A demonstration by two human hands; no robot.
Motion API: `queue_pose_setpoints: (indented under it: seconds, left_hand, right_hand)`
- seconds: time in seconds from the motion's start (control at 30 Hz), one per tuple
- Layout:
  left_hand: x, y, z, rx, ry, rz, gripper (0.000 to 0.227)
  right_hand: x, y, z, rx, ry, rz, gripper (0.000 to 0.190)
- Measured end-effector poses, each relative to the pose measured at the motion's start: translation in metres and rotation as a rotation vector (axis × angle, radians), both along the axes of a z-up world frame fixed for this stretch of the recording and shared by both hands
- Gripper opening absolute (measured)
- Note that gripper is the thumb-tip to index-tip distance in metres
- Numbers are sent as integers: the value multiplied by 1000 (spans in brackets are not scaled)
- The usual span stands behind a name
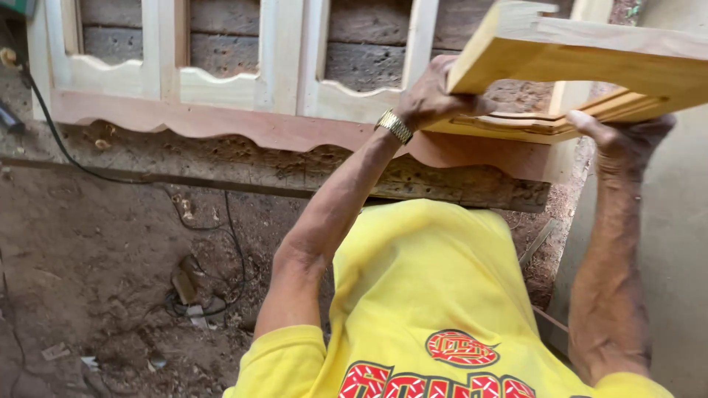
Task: Using various carpentry tools to measure, plane, and fit wooden components together for furniture construction.
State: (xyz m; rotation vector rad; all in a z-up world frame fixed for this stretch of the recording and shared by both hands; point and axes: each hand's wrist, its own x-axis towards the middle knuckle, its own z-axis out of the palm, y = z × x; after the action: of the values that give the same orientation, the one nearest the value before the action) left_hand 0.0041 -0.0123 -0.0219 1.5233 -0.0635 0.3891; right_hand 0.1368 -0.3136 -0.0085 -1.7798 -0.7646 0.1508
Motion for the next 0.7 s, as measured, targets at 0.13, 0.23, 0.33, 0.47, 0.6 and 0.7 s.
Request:
queue_pose_setpoints:
  seconds: [0.13,0.23,0.33,0.47,0.6,0.7]
  left_hand:
    - [3,4,-10,-80,-46,-191,49]
    - [-3,1,-2,-104,0,-181,39]
    - [1,5,12,-25,85,-93,37]
    - [29,13,45,-324,160,-57,56]
    - [32,19,91,-404,544,70,99]
    - [16,19,65,-471,250,-36,68]
  right_hand:
    - [-5,-4,4,-64,14,-64,42]
    - [-10,-3,8,-60,93,-129,42]
    - [1,-2,2,-26,126,-126,37]
    - [27,24,30,-21,-32,5,44]
    - [32,50,86,-53,-225,80,73]
    - [49,38,69,-388,-211,-34,86]
